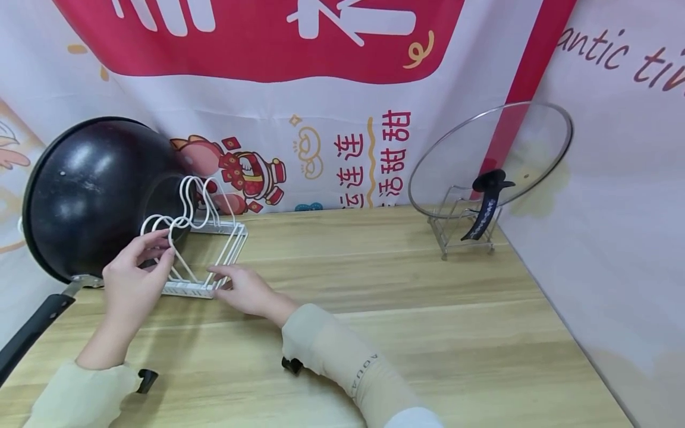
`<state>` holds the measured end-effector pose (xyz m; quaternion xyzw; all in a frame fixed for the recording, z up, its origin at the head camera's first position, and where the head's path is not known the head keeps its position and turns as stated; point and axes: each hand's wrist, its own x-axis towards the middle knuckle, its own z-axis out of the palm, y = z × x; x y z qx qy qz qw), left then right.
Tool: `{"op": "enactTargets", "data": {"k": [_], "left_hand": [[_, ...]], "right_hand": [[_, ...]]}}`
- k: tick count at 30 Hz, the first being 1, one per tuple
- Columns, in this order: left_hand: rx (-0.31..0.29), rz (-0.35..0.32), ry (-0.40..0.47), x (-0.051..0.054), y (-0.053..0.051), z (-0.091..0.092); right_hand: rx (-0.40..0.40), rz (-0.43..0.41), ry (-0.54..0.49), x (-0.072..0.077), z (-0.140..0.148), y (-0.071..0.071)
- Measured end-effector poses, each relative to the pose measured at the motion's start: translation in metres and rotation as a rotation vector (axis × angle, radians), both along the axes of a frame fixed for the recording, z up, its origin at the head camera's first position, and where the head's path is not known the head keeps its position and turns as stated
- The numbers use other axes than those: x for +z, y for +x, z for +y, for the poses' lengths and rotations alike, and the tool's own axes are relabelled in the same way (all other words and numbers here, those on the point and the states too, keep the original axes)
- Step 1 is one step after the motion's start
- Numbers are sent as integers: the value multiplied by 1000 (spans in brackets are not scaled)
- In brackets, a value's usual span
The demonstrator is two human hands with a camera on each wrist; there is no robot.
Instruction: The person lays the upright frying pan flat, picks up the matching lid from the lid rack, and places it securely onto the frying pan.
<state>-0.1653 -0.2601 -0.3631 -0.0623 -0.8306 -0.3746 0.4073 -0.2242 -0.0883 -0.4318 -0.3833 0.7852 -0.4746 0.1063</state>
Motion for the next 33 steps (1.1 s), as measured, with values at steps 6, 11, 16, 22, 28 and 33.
{"op": "enactTargets", "data": {"k": [6, 11, 16, 22, 28, 33], "left_hand": [[21, -12, 20, -3, 0, 1], [42, -21, 27, -5, 1, 1], [32, -11, 37, -5, -2, 3], [18, -10, 69, -4, -3, 5], [18, -16, 89, -5, -3, 6], [20, -13, 84, -5, -3, 7]], "right_hand": [[-1, 26, 16, -5, -9, 3], [-4, 40, 33, -7, -14, 7], [-27, 55, 25, -6, -15, 7], [-57, 39, 21, -5, -16, 6], [-63, 70, 54, -6, -18, 2], [-74, 71, 80, -6, -19, -3]]}}
